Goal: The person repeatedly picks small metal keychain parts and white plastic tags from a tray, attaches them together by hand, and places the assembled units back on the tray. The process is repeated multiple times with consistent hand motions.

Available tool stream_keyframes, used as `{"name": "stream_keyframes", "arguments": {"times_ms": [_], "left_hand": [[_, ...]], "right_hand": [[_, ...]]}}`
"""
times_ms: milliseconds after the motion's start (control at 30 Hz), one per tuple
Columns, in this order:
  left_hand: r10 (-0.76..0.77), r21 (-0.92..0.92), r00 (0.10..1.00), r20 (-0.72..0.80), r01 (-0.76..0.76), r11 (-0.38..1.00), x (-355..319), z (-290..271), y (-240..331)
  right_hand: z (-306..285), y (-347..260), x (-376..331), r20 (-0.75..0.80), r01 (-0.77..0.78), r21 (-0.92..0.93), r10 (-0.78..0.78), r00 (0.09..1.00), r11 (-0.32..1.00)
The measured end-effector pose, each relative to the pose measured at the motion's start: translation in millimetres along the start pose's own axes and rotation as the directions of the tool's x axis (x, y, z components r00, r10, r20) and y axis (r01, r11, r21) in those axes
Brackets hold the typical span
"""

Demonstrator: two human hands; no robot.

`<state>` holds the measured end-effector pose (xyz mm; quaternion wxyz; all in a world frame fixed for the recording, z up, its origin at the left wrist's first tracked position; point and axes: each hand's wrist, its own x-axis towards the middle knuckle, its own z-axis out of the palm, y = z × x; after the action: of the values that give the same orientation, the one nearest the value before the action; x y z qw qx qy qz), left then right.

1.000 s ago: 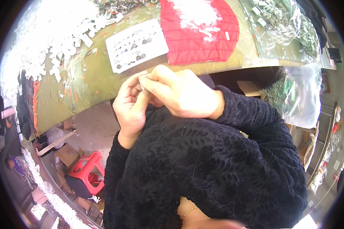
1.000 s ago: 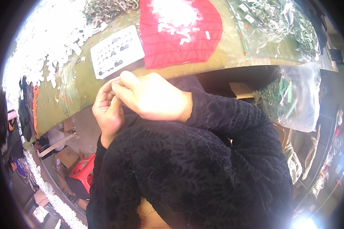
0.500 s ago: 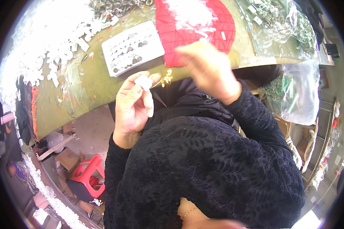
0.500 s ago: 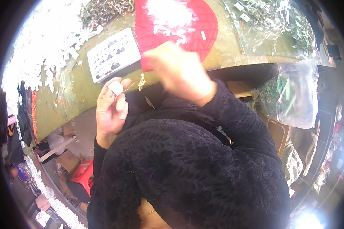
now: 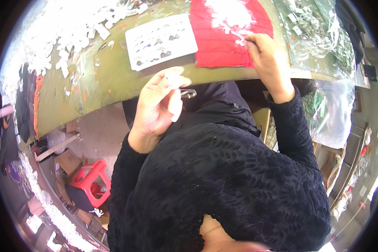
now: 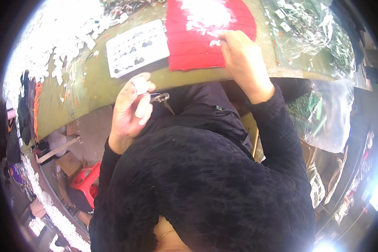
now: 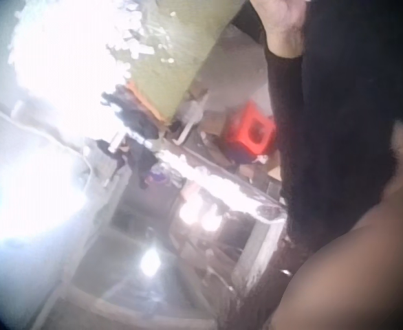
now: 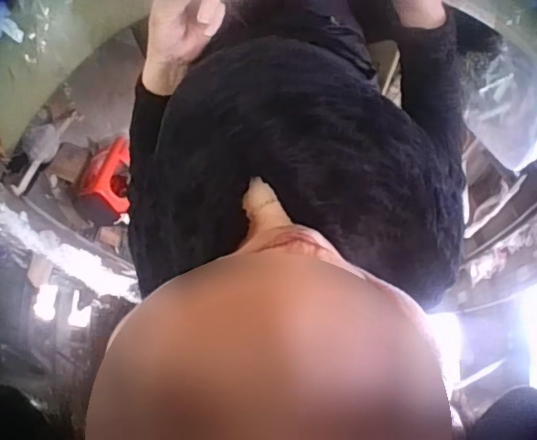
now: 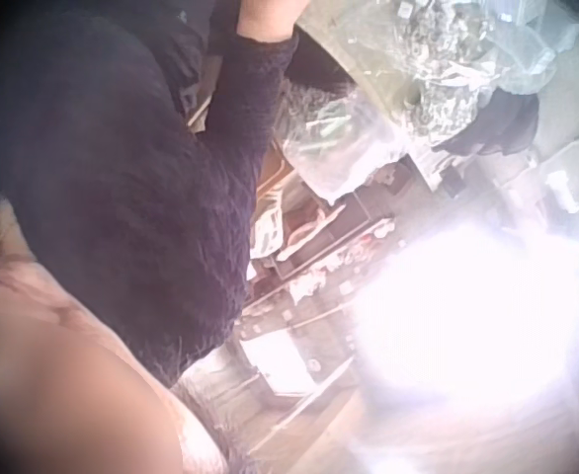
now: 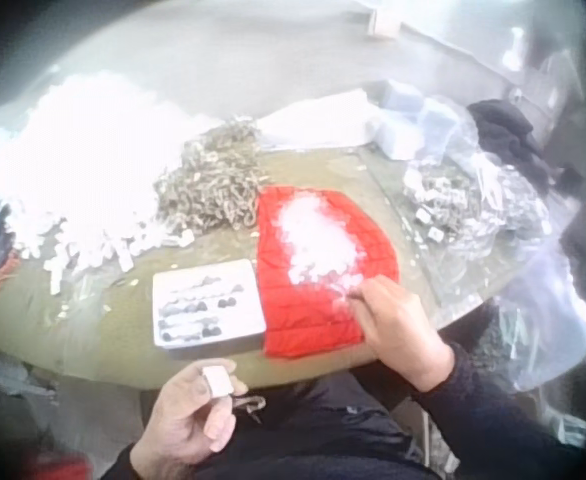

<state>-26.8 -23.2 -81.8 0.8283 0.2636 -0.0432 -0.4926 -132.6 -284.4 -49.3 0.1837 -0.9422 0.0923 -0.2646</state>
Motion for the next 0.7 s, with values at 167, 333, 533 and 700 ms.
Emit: {"name": "stream_keyframes", "arguments": {"times_ms": [167, 333, 533, 700], "left_hand": [[-0.074, 0.068, 0.997, -0.011, 0.075, 0.995, 1, 5, -4], [-0.051, -0.019, 0.998, 0.048, 0.052, 0.998, -5, 8, -1], [-0.033, 0.062, 0.999, 0.019, 0.032, 0.998, -8, 9, 2], [-0.071, 0.160, 0.997, 0.008, 0.069, 0.985, -11, 9, 6]], "right_hand": [[-3, -56, 4, 0.267, -0.216, 0.502, 0.088, 0.960, 0.838], [13, -86, 13, 0.268, 0.021, 0.587, -0.219, 0.938, 0.810], [16, -89, 18, 0.270, 0.161, 0.549, -0.357, 0.895, 0.820], [8, -92, 22, 0.347, 0.151, 0.569, -0.402, 0.848, 0.809]]}}
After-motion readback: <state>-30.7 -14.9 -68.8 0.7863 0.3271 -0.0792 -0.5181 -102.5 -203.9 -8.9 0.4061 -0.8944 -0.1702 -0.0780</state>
